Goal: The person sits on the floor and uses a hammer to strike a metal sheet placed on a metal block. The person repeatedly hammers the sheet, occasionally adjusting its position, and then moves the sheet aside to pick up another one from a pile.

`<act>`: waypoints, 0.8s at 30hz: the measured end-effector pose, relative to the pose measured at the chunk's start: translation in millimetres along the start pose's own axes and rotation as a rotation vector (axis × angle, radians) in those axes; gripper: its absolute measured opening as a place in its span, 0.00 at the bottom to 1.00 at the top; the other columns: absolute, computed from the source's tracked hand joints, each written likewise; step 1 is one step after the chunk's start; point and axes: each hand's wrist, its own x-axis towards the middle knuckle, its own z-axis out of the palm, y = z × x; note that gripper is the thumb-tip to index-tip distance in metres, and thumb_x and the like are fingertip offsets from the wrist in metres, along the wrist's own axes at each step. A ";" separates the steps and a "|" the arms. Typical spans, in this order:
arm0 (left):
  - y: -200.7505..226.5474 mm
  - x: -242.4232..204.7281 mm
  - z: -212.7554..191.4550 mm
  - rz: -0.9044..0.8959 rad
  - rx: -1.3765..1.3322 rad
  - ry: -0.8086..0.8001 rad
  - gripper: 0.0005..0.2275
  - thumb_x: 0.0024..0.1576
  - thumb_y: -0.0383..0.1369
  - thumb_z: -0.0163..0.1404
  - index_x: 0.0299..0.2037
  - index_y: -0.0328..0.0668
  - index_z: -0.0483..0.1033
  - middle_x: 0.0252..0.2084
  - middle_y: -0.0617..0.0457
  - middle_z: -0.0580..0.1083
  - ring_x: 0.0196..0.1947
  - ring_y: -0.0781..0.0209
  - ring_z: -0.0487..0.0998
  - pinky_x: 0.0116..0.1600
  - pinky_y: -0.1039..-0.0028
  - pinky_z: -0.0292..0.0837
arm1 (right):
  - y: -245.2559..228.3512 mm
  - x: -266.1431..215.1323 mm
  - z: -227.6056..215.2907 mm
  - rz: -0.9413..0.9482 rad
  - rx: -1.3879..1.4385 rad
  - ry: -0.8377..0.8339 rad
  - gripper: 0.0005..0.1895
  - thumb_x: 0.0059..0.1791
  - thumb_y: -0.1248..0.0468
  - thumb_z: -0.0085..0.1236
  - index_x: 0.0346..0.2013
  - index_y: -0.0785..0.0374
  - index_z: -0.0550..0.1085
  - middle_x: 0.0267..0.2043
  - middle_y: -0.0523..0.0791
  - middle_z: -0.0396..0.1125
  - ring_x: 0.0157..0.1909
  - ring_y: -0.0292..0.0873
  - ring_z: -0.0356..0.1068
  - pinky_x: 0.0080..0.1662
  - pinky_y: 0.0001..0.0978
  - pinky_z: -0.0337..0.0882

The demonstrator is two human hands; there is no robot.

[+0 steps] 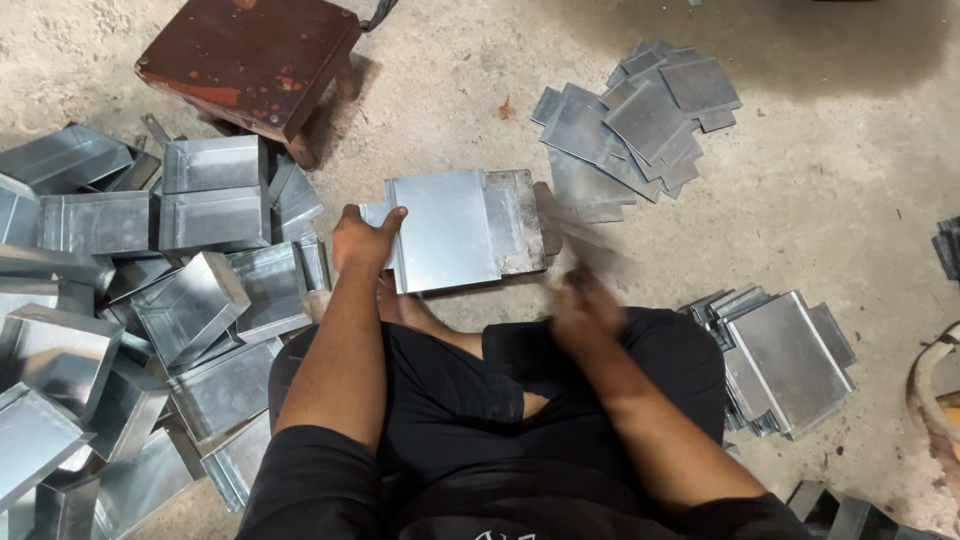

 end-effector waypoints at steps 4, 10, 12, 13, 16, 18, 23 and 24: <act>0.3 3.6 0.7 0.015 -0.032 0.024 0.38 0.46 0.60 0.62 0.53 0.31 0.72 0.49 0.33 0.77 0.50 0.39 0.80 0.52 0.56 0.76 | 2.6 18.2 11.0 0.317 -0.045 -0.201 0.19 0.52 0.67 0.57 0.57 0.72 0.74 0.31 0.44 0.73 0.30 0.39 0.69 0.35 0.35 0.72; -3.4 -1.2 0.0 -0.020 -0.001 -0.030 0.36 0.47 0.59 0.62 0.52 0.31 0.73 0.50 0.34 0.77 0.49 0.38 0.80 0.52 0.56 0.76 | -50.8 61.1 -57.3 0.009 0.139 0.150 0.17 0.58 0.67 0.54 0.60 0.70 0.71 0.32 0.43 0.67 0.29 0.33 0.65 0.31 0.23 0.66; -3.0 -3.9 -3.2 -0.012 0.006 -0.025 0.36 0.48 0.59 0.62 0.52 0.32 0.73 0.49 0.34 0.77 0.49 0.39 0.80 0.53 0.56 0.76 | -50.9 53.3 -64.0 -0.133 0.300 0.271 0.15 0.59 0.64 0.52 0.60 0.65 0.69 0.32 0.42 0.67 0.26 0.31 0.64 0.29 0.22 0.66; -1.0 -2.7 -5.7 -0.005 0.011 -0.021 0.36 0.48 0.59 0.62 0.52 0.32 0.73 0.48 0.35 0.78 0.49 0.40 0.81 0.53 0.57 0.76 | -44.6 46.0 -57.8 -0.212 0.384 0.324 0.18 0.58 0.63 0.52 0.62 0.63 0.66 0.33 0.42 0.68 0.28 0.31 0.65 0.31 0.23 0.68; 2.5 -4.0 -6.4 -0.037 -0.011 -0.056 0.36 0.47 0.59 0.61 0.53 0.32 0.72 0.48 0.35 0.78 0.48 0.40 0.82 0.51 0.58 0.78 | -7.1 17.5 -30.6 -0.094 0.318 0.226 0.06 0.62 0.61 0.49 0.48 0.57 0.73 0.31 0.43 0.70 0.27 0.35 0.67 0.32 0.23 0.68; 1.5 -5.7 -6.1 -0.039 -0.004 -0.067 0.37 0.48 0.59 0.61 0.55 0.31 0.72 0.48 0.33 0.78 0.47 0.40 0.82 0.50 0.58 0.79 | 14.9 -2.0 4.9 -0.222 -0.711 0.268 0.15 0.57 0.57 0.53 0.55 0.61 0.71 0.42 0.49 0.74 0.39 0.46 0.74 0.43 0.33 0.74; 6.0 0.3 -7.7 0.016 0.008 -0.022 0.37 0.48 0.60 0.61 0.53 0.30 0.73 0.49 0.33 0.77 0.49 0.39 0.80 0.51 0.57 0.77 | 6.2 20.0 6.4 0.393 0.165 -0.187 0.28 0.52 0.65 0.55 0.67 0.67 0.65 0.35 0.41 0.74 0.26 0.31 0.68 0.30 0.25 0.71; 0.6 -3.2 -5.0 0.023 0.004 -0.027 0.37 0.48 0.60 0.61 0.53 0.30 0.73 0.49 0.32 0.77 0.49 0.39 0.81 0.52 0.57 0.77 | -6.2 29.7 -5.1 0.367 0.055 -0.168 0.28 0.52 0.65 0.58 0.67 0.67 0.67 0.31 0.43 0.71 0.25 0.32 0.65 0.29 0.25 0.69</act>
